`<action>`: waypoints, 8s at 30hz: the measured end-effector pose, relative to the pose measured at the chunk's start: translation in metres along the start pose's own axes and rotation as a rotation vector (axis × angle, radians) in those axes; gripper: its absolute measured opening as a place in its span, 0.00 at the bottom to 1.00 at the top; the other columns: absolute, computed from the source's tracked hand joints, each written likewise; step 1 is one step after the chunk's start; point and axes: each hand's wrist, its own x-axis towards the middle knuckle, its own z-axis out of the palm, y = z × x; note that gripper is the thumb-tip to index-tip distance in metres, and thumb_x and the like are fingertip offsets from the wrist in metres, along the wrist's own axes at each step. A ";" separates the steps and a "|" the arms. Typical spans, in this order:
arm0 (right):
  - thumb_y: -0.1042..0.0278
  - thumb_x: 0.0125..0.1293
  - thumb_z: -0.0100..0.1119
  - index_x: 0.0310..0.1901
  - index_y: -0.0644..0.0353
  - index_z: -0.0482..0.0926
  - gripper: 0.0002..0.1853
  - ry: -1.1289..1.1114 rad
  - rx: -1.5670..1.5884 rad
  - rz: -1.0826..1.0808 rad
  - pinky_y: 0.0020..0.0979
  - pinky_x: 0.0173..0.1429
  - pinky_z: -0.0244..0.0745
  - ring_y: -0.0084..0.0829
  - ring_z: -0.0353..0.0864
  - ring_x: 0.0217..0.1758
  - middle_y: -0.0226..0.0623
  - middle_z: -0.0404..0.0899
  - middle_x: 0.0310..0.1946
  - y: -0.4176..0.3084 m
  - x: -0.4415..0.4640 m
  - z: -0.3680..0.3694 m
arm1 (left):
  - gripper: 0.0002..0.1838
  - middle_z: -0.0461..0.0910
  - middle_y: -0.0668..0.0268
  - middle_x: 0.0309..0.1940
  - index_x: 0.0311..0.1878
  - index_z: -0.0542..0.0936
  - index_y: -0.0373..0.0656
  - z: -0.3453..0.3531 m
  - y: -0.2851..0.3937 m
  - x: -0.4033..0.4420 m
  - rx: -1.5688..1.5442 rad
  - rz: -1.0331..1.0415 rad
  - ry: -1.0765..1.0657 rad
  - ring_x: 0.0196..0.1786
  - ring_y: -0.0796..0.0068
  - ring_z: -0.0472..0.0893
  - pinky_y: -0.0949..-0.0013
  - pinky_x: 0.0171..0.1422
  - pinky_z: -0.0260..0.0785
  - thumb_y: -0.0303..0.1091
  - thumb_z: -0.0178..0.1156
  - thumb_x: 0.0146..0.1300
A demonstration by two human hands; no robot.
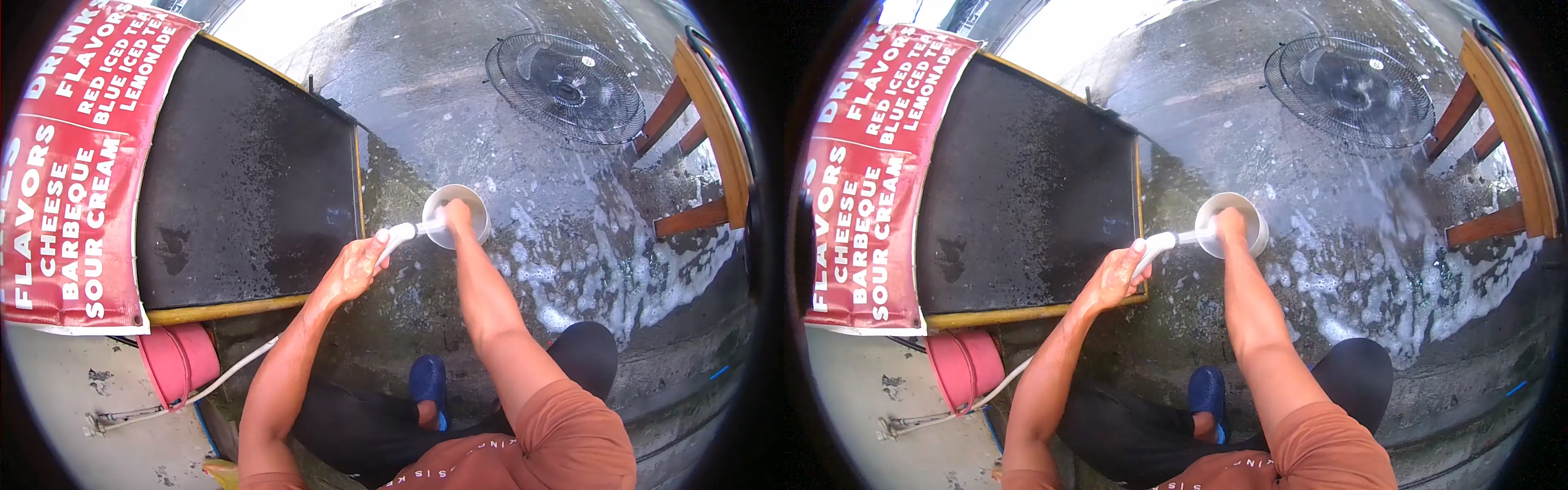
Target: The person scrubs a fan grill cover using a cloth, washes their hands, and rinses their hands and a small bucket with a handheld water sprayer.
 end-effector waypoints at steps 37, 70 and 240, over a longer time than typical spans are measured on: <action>0.63 0.64 0.62 0.47 0.66 0.86 0.16 0.036 0.218 0.209 0.46 0.58 0.79 0.52 0.85 0.56 0.56 0.85 0.49 0.013 0.003 0.011 | 0.43 0.69 0.69 0.18 0.27 0.76 0.39 0.003 0.011 -0.007 0.021 0.018 0.005 0.23 0.76 0.69 0.67 0.29 0.61 0.76 0.42 0.70; 0.59 0.58 0.67 0.49 0.63 0.87 0.20 -0.026 0.008 0.089 0.43 0.58 0.79 0.47 0.86 0.56 0.53 0.86 0.48 -0.002 -0.029 0.002 | 0.44 0.70 0.68 0.19 0.28 0.77 0.37 0.001 0.007 -0.003 0.054 -0.027 -0.015 0.25 0.75 0.70 0.67 0.32 0.62 0.76 0.42 0.70; 0.62 0.70 0.64 0.65 0.64 0.73 0.25 -0.460 1.563 -0.209 0.49 0.63 0.80 0.41 0.83 0.59 0.40 0.81 0.58 -0.013 0.041 -0.123 | 0.41 0.65 0.74 0.15 0.23 0.73 0.42 -0.082 0.003 -0.015 -0.296 0.164 0.321 0.16 0.83 0.65 0.75 0.20 0.56 0.75 0.43 0.70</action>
